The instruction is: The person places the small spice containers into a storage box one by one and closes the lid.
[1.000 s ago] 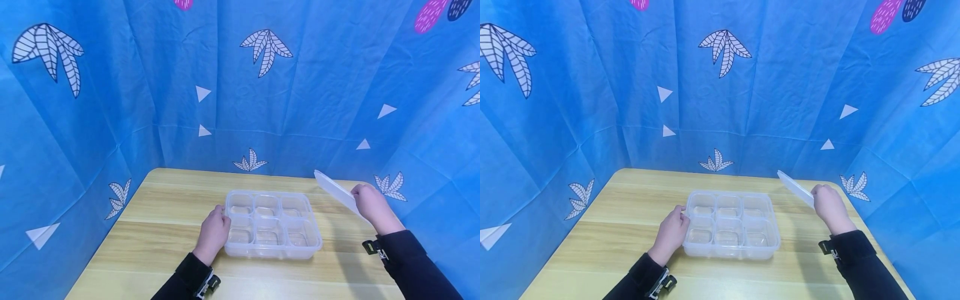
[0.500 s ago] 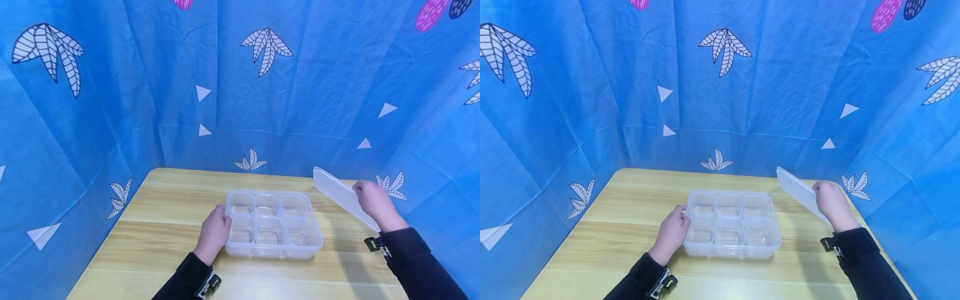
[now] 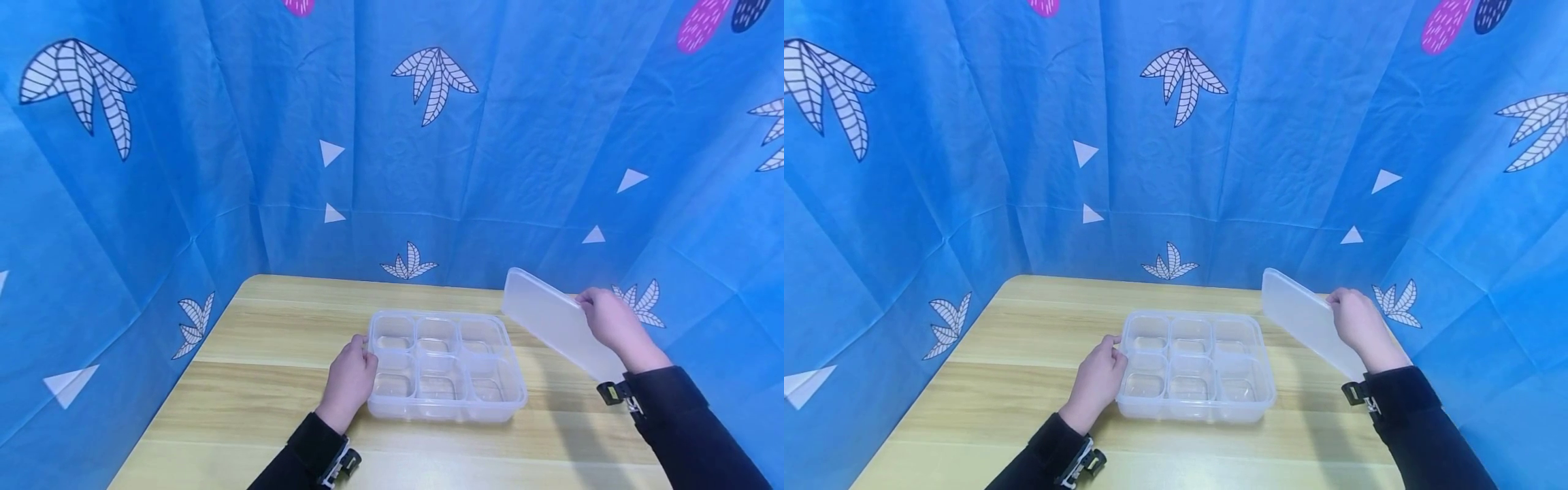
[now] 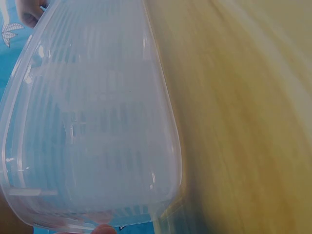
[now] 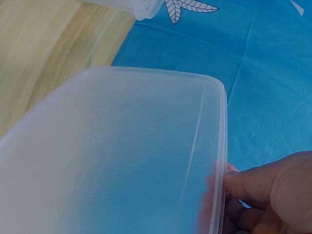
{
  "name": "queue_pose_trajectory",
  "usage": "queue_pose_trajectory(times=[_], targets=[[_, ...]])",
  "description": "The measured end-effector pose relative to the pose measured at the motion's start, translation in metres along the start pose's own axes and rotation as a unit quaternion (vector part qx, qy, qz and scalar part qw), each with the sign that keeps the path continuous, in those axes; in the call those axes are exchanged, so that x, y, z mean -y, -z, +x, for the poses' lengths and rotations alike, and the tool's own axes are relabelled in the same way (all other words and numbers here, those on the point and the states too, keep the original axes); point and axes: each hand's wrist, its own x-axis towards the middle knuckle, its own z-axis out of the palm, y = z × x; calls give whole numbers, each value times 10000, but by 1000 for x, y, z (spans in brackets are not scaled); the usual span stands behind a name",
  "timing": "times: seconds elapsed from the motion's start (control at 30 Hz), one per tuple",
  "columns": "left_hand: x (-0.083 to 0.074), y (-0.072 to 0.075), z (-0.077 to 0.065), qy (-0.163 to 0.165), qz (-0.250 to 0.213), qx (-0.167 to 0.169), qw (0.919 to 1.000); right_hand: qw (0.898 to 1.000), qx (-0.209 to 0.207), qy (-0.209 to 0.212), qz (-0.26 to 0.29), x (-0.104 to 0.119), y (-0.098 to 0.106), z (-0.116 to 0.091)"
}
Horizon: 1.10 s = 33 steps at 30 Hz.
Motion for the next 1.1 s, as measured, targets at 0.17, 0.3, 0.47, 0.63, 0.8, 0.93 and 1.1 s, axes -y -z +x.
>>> queue_pose_trajectory(times=[0.17, 0.3, 0.47, 0.63, 0.8, 0.93, 1.1], targets=[[0, 0, 0, 19, -14, 39, 10000, 9999, 90, -21, 109, 4, 5, -2], [1, 0, -1, -10, -1, 33, 10000, 9998, 135, 10, 158, 9, 10, -3], [0, -1, 0, -3, 29, 29, 10000, 9996, 176, 130, 184, 17, 19, -4], [-2, 0, 0, 53, -4, 28, 10000, 9995, 119, 285, 32, 26, 30, -3], [-3, 0, 1, 22, -17, -15, 10000, 9990, 41, 395, -214, 30, 34, -2], [-2, -1, 0, 79, 4, 39, 10000, 9982, -68, 517, -307, 33, 37, -2], [-3, 0, 0, 92, 21, 46, 9999, 9972, -187, 624, -361, 40, 44, -3]])
